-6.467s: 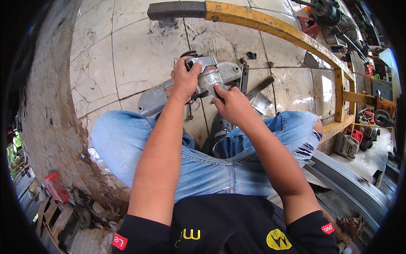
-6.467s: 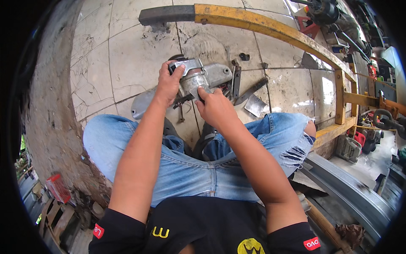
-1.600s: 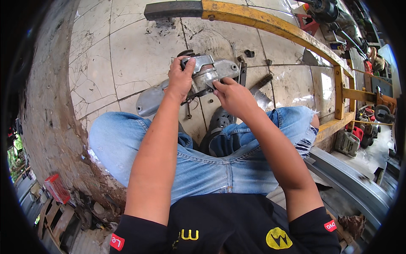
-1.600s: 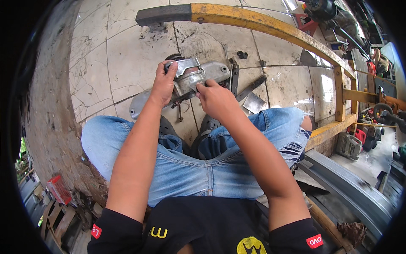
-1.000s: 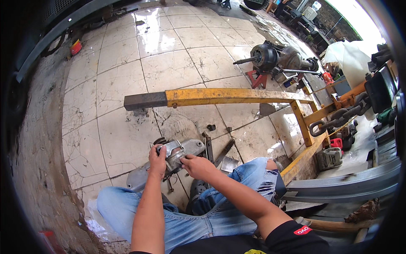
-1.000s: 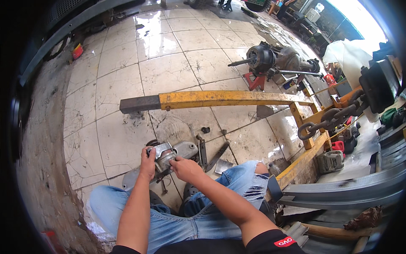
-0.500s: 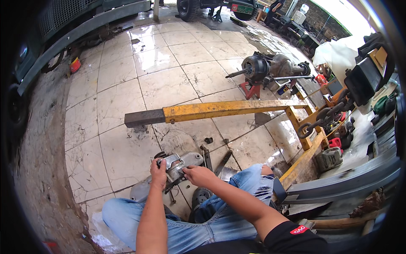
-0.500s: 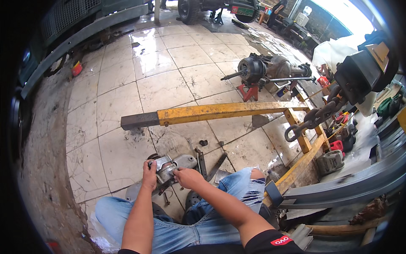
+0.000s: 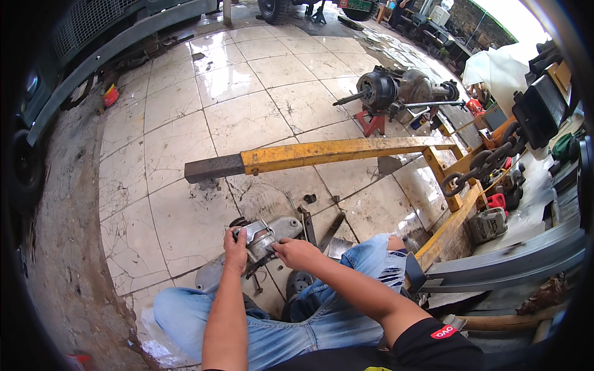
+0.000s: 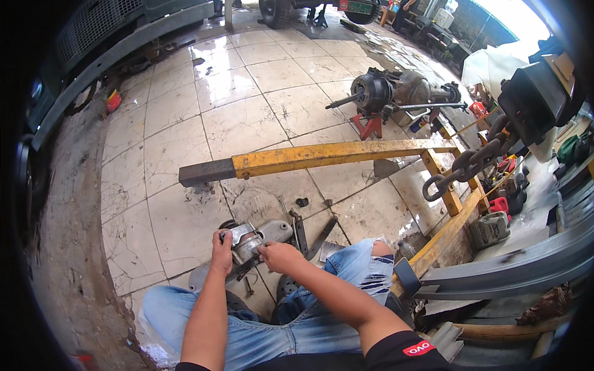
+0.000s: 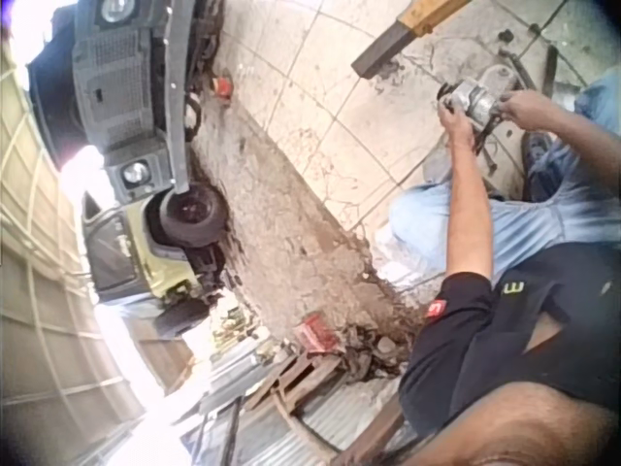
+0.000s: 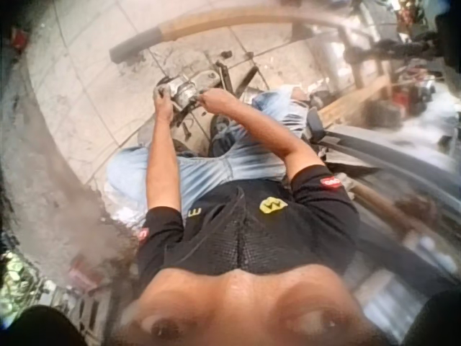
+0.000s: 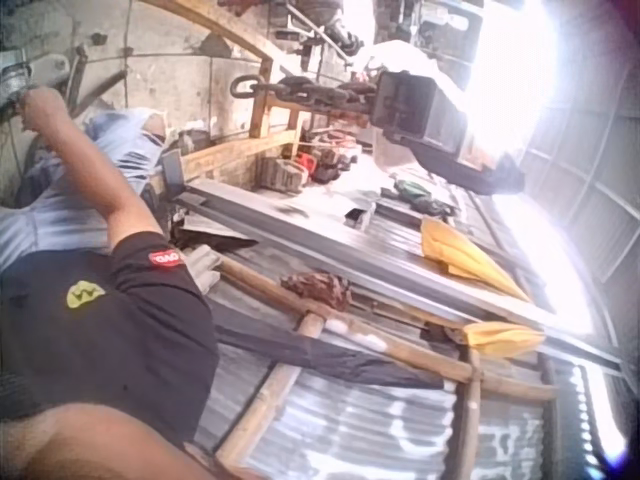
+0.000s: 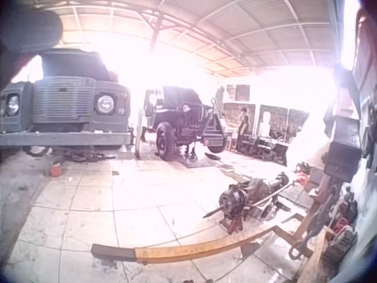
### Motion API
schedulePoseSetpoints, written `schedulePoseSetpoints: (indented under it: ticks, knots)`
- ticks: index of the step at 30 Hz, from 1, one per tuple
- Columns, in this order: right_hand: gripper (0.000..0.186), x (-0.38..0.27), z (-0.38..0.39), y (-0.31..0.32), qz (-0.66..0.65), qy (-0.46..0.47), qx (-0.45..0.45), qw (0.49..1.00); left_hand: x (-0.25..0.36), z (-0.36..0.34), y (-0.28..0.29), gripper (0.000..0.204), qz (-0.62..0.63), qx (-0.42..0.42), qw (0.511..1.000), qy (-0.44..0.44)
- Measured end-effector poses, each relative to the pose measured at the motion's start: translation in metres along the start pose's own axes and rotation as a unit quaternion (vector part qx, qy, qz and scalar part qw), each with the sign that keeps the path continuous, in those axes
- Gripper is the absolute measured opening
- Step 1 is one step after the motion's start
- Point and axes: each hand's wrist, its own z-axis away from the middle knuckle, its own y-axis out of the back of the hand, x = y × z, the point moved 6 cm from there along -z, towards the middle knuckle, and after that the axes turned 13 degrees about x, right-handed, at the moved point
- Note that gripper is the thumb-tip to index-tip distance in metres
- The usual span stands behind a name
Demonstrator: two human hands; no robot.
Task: The person sits on the floor and uses a metal file to smooth the surface of a cylindrical mechanical part. They repeatedly rotate the part and file different sections, occasionally pausing to inspect the surface.
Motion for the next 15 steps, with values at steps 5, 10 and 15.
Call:
schedulePoseSetpoints:
  ticks: [5,10,15]
  knots:
    - [0.027,-0.009,-0.001,0.009,-0.002,-0.017,-0.020,1.000,-0.007,-0.006,0.001,0.030,0.029,-0.008,0.999,0.017]
    - [0.032,-0.001,0.008,-0.001,0.000,-0.038,0.040,0.998,-0.006,-0.009,-0.004,0.030,0.001,-0.012,1.000,0.015]
    - [0.032,-0.003,-0.009,-0.008,-0.010,-0.044,0.066,0.997,-0.008,-0.003,-0.001,0.030,0.005,-0.012,1.000,0.016]
